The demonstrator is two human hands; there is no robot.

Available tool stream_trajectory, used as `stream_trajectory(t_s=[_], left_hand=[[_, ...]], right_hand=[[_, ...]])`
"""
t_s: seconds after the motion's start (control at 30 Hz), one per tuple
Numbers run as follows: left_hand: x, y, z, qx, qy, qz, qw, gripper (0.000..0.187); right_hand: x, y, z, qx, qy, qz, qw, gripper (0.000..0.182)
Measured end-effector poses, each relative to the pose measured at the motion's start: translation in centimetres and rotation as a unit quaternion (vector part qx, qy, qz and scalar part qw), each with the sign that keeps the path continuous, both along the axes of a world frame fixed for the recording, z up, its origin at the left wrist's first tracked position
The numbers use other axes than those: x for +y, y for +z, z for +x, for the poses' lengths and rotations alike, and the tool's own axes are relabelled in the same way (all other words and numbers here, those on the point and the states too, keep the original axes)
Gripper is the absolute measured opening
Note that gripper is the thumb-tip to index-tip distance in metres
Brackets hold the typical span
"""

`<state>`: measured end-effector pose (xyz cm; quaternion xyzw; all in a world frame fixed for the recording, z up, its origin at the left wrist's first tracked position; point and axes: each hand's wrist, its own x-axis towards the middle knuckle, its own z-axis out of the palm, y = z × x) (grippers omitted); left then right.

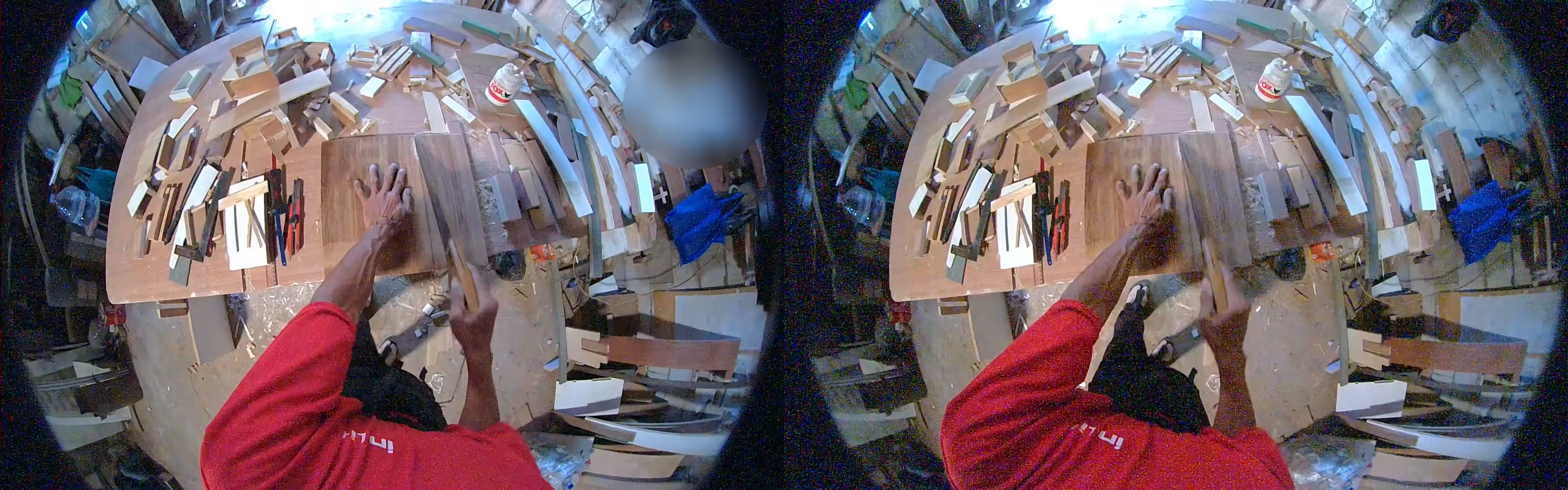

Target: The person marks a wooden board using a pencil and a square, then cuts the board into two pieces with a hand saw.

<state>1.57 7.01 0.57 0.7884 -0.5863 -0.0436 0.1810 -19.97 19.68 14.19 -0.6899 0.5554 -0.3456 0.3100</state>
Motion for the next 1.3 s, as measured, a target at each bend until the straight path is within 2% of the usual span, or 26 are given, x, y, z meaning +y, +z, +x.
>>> stream_trajectory(t_s=[0.03, 0.07, 0.13, 0.2, 0.27, 0.3, 0.4, 0.47, 0.53, 0.6, 0.67, 0.73, 0.83, 0.93, 0.97, 1.0, 1.07, 1.1, 1.2, 1.23, 1.3], left_hand=[[-0.8, -0.2, 0.1, 0.002, 0.003, -0.005, 1.000, 0.050], [-1.0, -0.6, 0.2, -0.010, 0.004, -0.014, 1.000, 0.050], [0.2, -1.7, 0.1, -0.022, -0.001, -0.012, 1.000, 0.051], [-0.3, -1.4, 0.2, -0.021, -0.002, -0.023, 1.000, 0.050], [-0.6, -1.1, 0.5, -0.023, -0.001, -0.024, 0.999, 0.050], [-0.3, -1.2, 0.2, -0.018, -0.001, -0.019, 1.000, 0.050], [-0.2, -1.1, 0.0, -0.037, 0.003, -0.014, 0.999, 0.050], [0.2, -1.2, -0.1, -0.036, 0.004, -0.028, 0.999, 0.050], [-0.2, -1.3, -0.1, -0.037, 0.006, -0.054, 0.998, 0.049], [-0.4, -1.7, 0.2, -0.030, 0.002, -0.049, 0.998, 0.050], [-0.6, -0.6, 0.1, -0.019, 0.001, -0.035, 0.999, 0.050], [0.6, -1.1, -0.1, -0.010, -0.004, -0.006, 1.000, 0.051], [-0.2, -1.5, -0.1, -0.022, -0.008, -0.021, 1.000, 0.052], [-0.2, -1.7, -0.1, -0.026, 0.004, -0.048, 0.998, 0.048], [-0.6, -1.7, 0.0, -0.030, 0.005, -0.053, 0.998, 0.048], [-0.5, -1.8, 0.1, -0.033, 0.007, -0.053, 0.998, 0.048], [0.2, -2.2, 0.0, -0.029, 0.004, -0.037, 0.999, 0.050], [-0.5, -1.8, 0.1, -0.030, 0.002, -0.034, 0.999, 0.052], [-0.4, -1.0, 0.1, -0.023, 0.004, -0.018, 1.000, 0.052], [-0.1, -1.1, -0.1, -0.021, 0.002, -0.016, 1.000, 0.052], [-0.5, -1.4, 0.2, -0.017, 0.006, -0.019, 1.000, 0.051]], right_hand=[[1.1, -0.1, -0.7, 0.016, 0.007, -0.075, 0.997, 0.034], [0.9, -0.5, -0.8, 0.017, 0.013, -0.074, 0.997, 0.034], [1.4, -0.1, -0.6, 0.022, -0.006, -0.004, 1.000, 0.036], [-0.3, 0.4, 0.7, 0.021, -0.020, 0.013, 1.000, 0.036], [-0.9, -0.1, 1.0, 0.036, -0.015, 0.094, 0.995, 0.036], [0.0, -2.3, -0.1, 0.015, -0.003, 0.014, 1.000, 0.035], [3.1, 0.7, -0.8, 0.000, -0.004, -0.030, 1.000, 0.033], [1.2, -0.1, 0.1, -0.003, -0.001, -0.039, 0.999, 0.032], [-1.0, -0.5, 1.6, -0.007, -0.034, 0.065, 0.997, 0.033], [0.6, -1.4, 0.2, 0.025, -0.038, 0.075, 0.996, 0.034], [2.7, -0.4, -1.1, -0.005, 0.006, -0.060, 0.998, 0.034], [3.2, -0.2, -0.8, -0.039, -0.005, -0.030, 0.999, 0.034], [0.8, -2.0, -0.1, 0.014, -0.015, -0.005, 1.000, 0.034], [1.5, -1.3, -0.6, 0.027, -0.002, -0.015, 1.000, 0.033], [2.5, -0.4, -1.0, -0.006, 0.014, -0.071, 0.997, 0.033], [2.5, 0.0, -0.8, -0.005, 0.016, -0.070, 0.997, 0.033], [2.8, 0.3, -0.6, -0.025, -0.033, 0.038, 0.998, 0.033], [1.3, -2.2, -0.8, 0.019, -0.007, 0.015, 1.000, 0.033], [0.6, -0.4, 0.6, -0.002, -0.032, 0.082, 0.996, 0.034], [1.6, -1.0, -0.4, 0.008, -0.004, -0.005, 1.000, 0.033], [3.0, -0.2, -1.1, -0.009, -0.004, -0.034, 0.999, 0.034]])
